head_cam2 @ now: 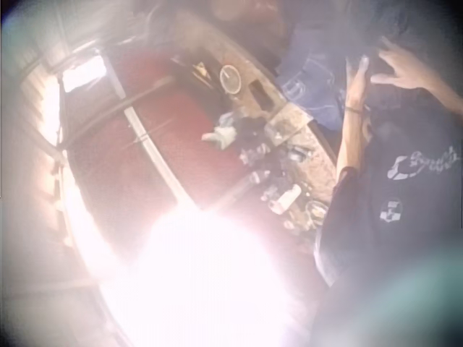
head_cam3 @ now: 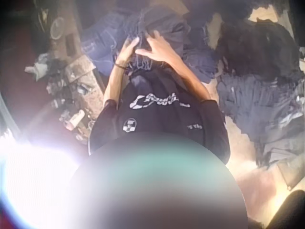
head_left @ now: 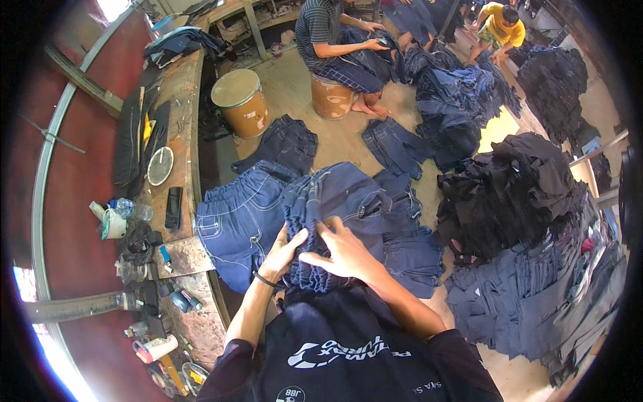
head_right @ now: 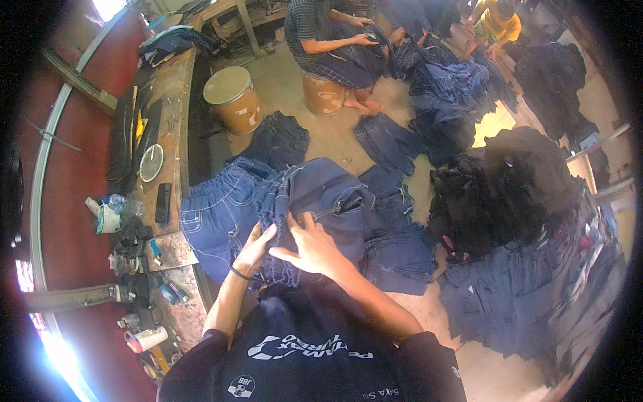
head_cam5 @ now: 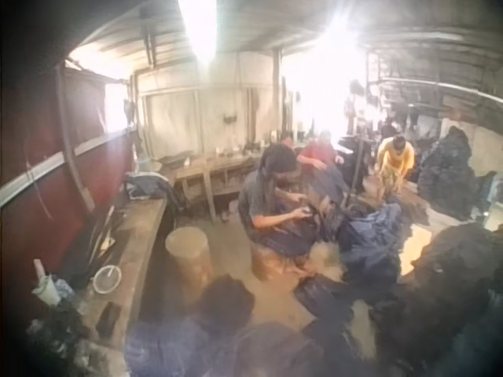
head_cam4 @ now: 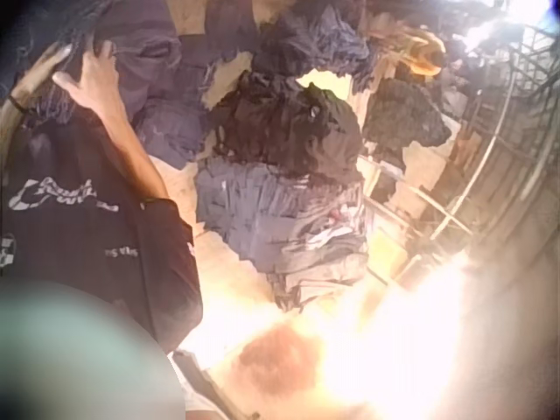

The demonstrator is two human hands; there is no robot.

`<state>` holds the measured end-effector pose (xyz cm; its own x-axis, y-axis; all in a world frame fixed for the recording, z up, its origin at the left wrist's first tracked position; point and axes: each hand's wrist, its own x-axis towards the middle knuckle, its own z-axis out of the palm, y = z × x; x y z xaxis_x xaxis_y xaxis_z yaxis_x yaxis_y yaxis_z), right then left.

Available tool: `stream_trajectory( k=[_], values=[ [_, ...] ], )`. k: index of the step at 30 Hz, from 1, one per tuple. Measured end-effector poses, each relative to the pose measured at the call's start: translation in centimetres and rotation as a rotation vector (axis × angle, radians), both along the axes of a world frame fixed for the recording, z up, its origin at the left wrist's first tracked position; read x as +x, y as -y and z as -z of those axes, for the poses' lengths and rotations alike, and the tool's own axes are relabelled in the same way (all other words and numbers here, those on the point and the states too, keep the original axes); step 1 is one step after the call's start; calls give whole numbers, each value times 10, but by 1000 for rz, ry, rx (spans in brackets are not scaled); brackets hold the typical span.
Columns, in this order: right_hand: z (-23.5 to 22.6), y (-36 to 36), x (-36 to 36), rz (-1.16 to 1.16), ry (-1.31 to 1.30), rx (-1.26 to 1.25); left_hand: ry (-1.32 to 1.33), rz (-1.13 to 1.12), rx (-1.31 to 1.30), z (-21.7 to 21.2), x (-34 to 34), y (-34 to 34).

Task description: The person repeatedly picks up denim shorts, turns them inside out, folds them, and places them into a stack. The person also briefly uses a small tool to remove threads from the shorts.

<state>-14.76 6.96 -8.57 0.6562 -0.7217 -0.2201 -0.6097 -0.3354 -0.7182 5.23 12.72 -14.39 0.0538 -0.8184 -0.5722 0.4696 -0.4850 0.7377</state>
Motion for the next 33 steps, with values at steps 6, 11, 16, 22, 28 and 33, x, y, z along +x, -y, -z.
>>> stream_trajectory(
  k=[6,11,16,22,28,33],
  values=[
    [-44,13,-19,339,73,-210,-92,31,-125,-21,-32,52],
    [-183,10,-74,594,-96,-581,-233,317,-387,-79,-128,102],
    [-258,8,-97,696,168,-707,-531,471,-475,-132,-162,134],
    [-112,64,-74,694,235,-671,-493,134,-162,-64,-100,121],
    [10,55,-40,652,382,-509,211,200,-357,-11,-68,95],
    [26,94,-86,541,461,-41,92,140,-118,-27,-66,105]
  ],
)
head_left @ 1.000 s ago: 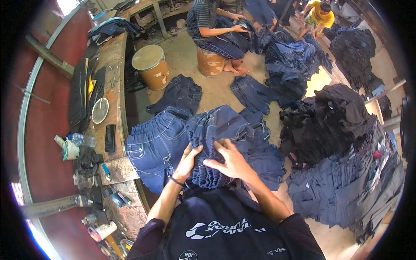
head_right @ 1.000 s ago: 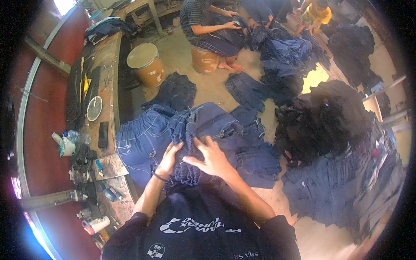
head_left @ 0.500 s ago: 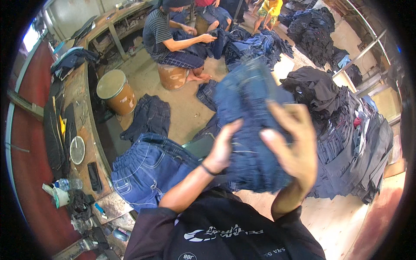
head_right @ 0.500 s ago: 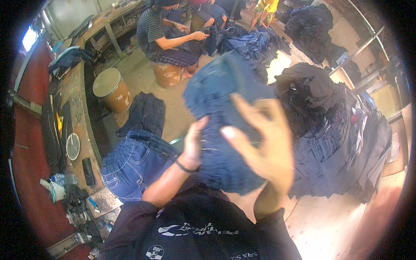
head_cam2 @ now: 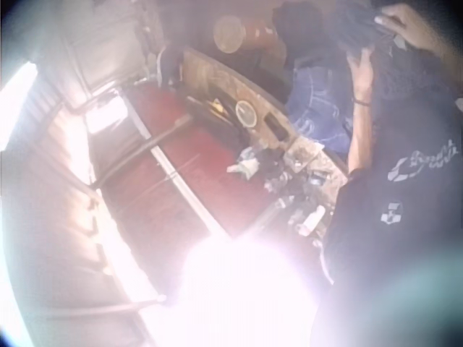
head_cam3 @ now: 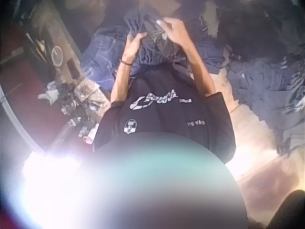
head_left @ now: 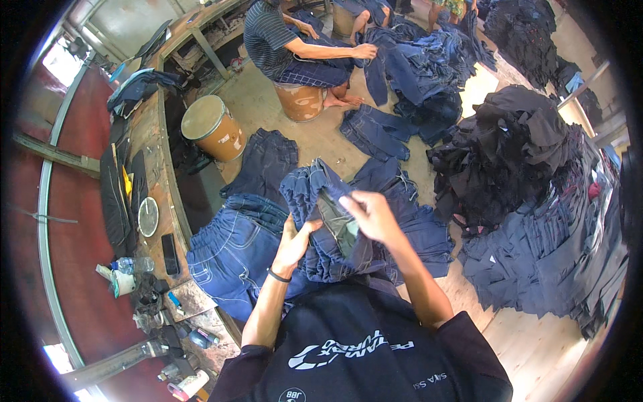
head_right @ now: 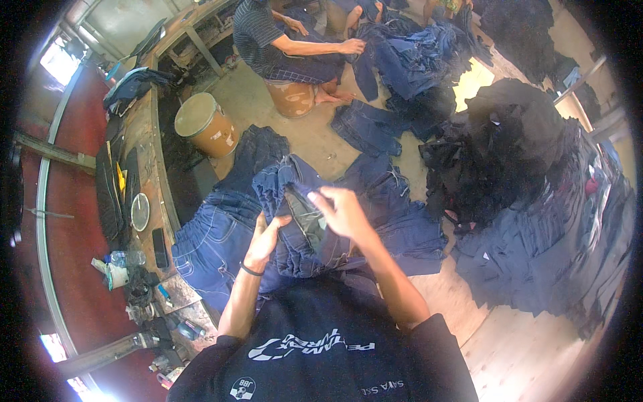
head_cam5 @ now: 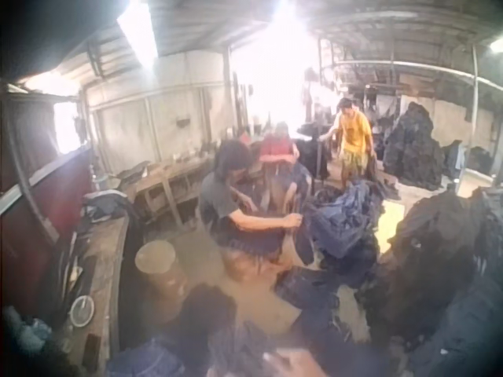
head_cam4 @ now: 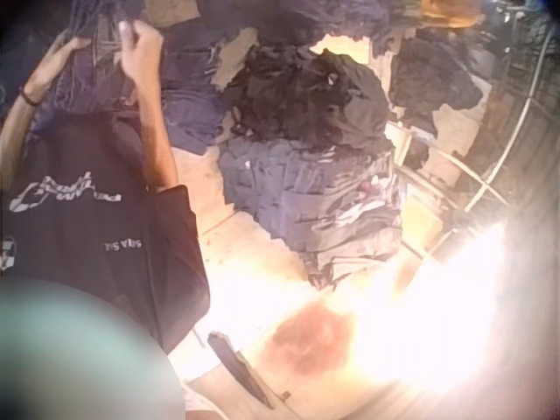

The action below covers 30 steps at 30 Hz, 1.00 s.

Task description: The person repeatedly picks up denim shorts, turns them inside out, folds them, and places them into a stack. The person also briefly uses a small tool to remove threads from the shorts.

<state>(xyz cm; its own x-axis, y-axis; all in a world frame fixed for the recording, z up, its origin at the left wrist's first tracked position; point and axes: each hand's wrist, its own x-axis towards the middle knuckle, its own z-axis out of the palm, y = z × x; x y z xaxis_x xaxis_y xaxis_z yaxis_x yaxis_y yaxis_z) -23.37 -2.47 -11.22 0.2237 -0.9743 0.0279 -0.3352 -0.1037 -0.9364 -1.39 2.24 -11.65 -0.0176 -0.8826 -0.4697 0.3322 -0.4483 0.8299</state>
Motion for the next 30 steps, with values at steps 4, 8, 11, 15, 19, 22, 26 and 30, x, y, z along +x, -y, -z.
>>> stream_trajectory(
  k=[4,8,11,15,19,22,26,30],
  values=[
    [-4,25,-42,-21,93,27,9,83,-202,-3,-10,9],
    [-11,28,-62,59,84,15,63,51,-212,-4,-20,9],
    [-17,20,-60,120,168,93,28,48,-275,-14,-29,4],
    [-25,-4,-56,118,251,157,348,63,-382,-36,-40,-1],
    [-29,-23,-73,70,130,174,416,37,-499,-52,-52,4],
    [-26,-25,-83,128,315,201,431,72,-505,-50,-59,4],
    [-18,-31,-63,232,344,254,238,76,-444,-22,-54,-1],
    [-4,-43,-26,303,97,-5,499,-22,-167,22,-23,-8]
  ],
)
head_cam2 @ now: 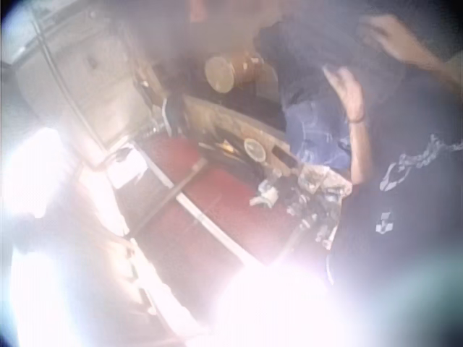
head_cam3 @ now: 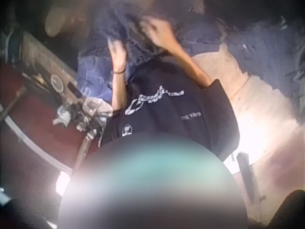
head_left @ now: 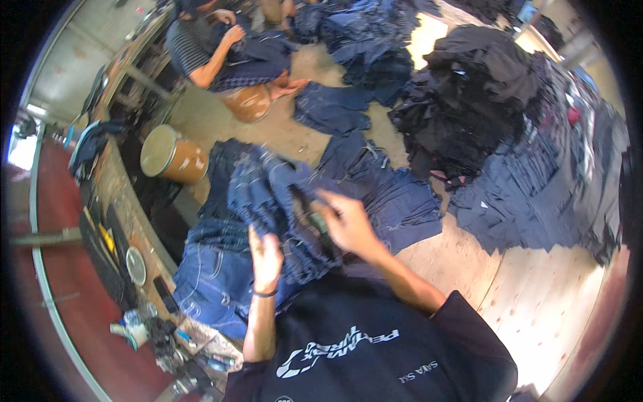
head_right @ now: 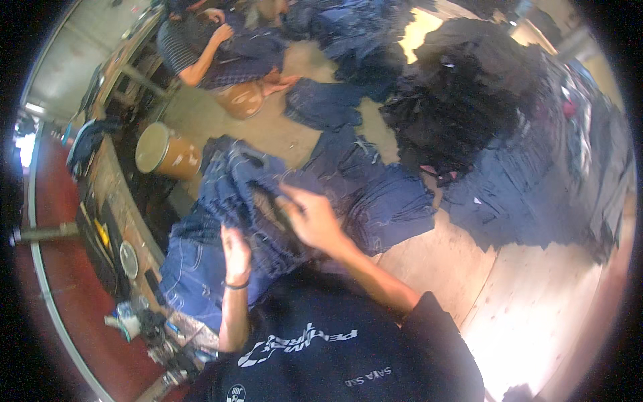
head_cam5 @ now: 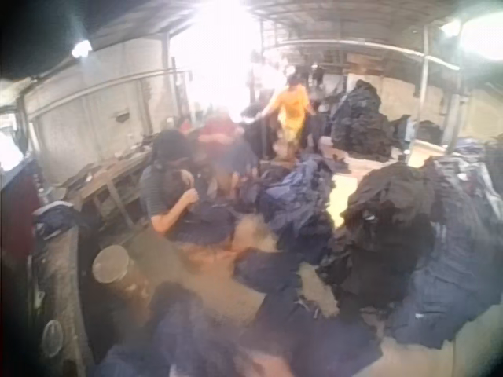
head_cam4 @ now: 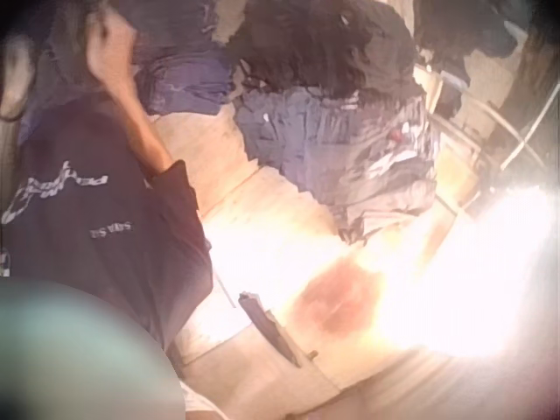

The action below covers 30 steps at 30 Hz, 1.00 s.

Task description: The person repeatedly picks up denim shorts, turns them inside out, folds them, and places them into a stack. The person also briefly uses a small tool to remove threads from the shorts.

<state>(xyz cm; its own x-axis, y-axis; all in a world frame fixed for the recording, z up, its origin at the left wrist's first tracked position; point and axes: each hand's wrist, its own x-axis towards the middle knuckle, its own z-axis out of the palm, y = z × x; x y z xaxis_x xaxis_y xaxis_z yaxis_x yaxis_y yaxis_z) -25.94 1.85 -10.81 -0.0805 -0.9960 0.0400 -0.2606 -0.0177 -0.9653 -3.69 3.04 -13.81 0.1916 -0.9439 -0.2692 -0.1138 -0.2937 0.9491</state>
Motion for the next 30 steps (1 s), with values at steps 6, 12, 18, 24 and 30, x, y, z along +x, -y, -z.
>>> stream_trajectory(
  k=[6,12,18,24,30],
  values=[
    [30,2,34,-151,63,7,-376,-131,186,29,34,1],
    [17,51,-72,-110,-190,-80,-342,-234,202,20,52,5],
    [-20,52,-287,52,-377,202,-387,-225,141,32,57,3],
    [-25,81,-304,129,-622,143,-458,-265,141,25,65,-2],
    [106,120,-232,200,-930,136,-285,-402,159,-14,78,-29]
  ],
)
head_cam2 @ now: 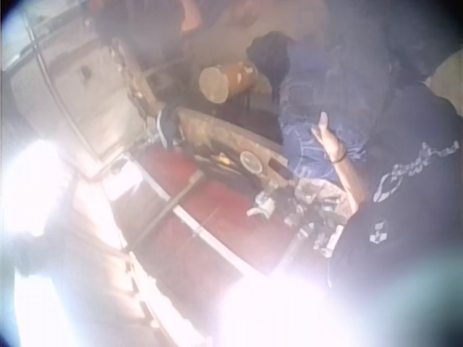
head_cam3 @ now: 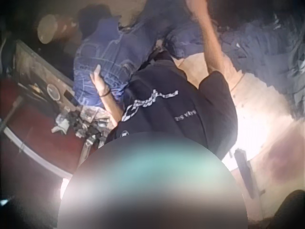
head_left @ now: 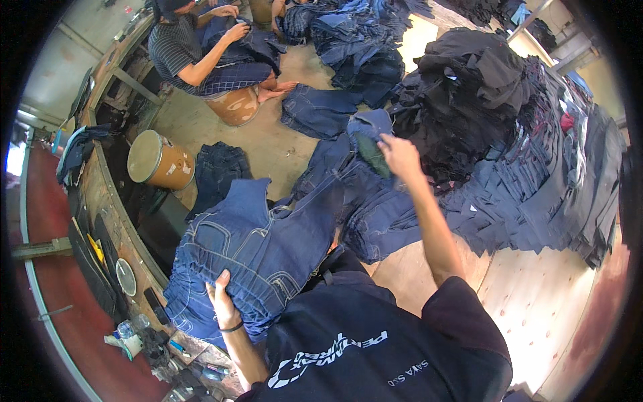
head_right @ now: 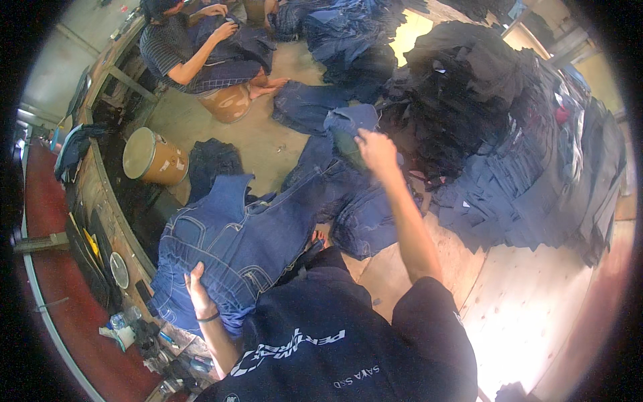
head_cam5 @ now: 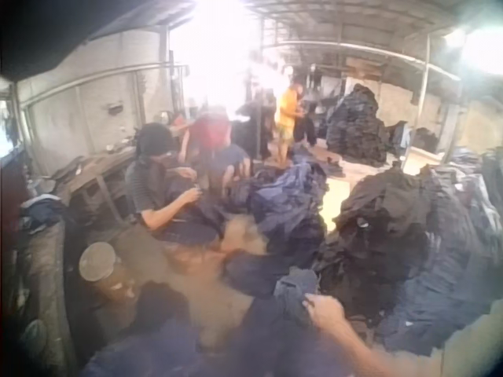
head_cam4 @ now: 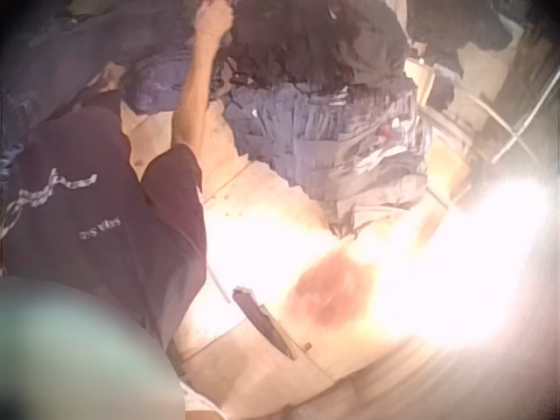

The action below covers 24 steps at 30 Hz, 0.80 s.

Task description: The person repeatedly picks up denim shorts, turns them inside out, folds them, and places them into a stack. The person also briefly uses a small tool to remove threads from the shorts.

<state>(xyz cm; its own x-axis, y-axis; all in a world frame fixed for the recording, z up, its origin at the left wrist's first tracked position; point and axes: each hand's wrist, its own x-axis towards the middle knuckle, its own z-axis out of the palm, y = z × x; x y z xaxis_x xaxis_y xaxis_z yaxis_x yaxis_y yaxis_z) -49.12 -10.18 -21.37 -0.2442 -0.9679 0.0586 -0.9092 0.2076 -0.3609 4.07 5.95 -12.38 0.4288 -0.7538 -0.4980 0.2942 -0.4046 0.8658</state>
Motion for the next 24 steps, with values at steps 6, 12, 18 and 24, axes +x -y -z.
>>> stream_trajectory(
  k=[6,12,18,24],
  values=[
    [133,13,64,169,148,179,501,-12,88,-89,78,-20],
    [125,-5,-102,467,76,372,593,-453,-305,-173,144,-23],
    [-33,-38,-316,491,-335,71,412,-589,-320,-228,214,23],
    [-120,-15,-291,323,-343,-96,537,-506,-465,-234,231,58]
  ],
)
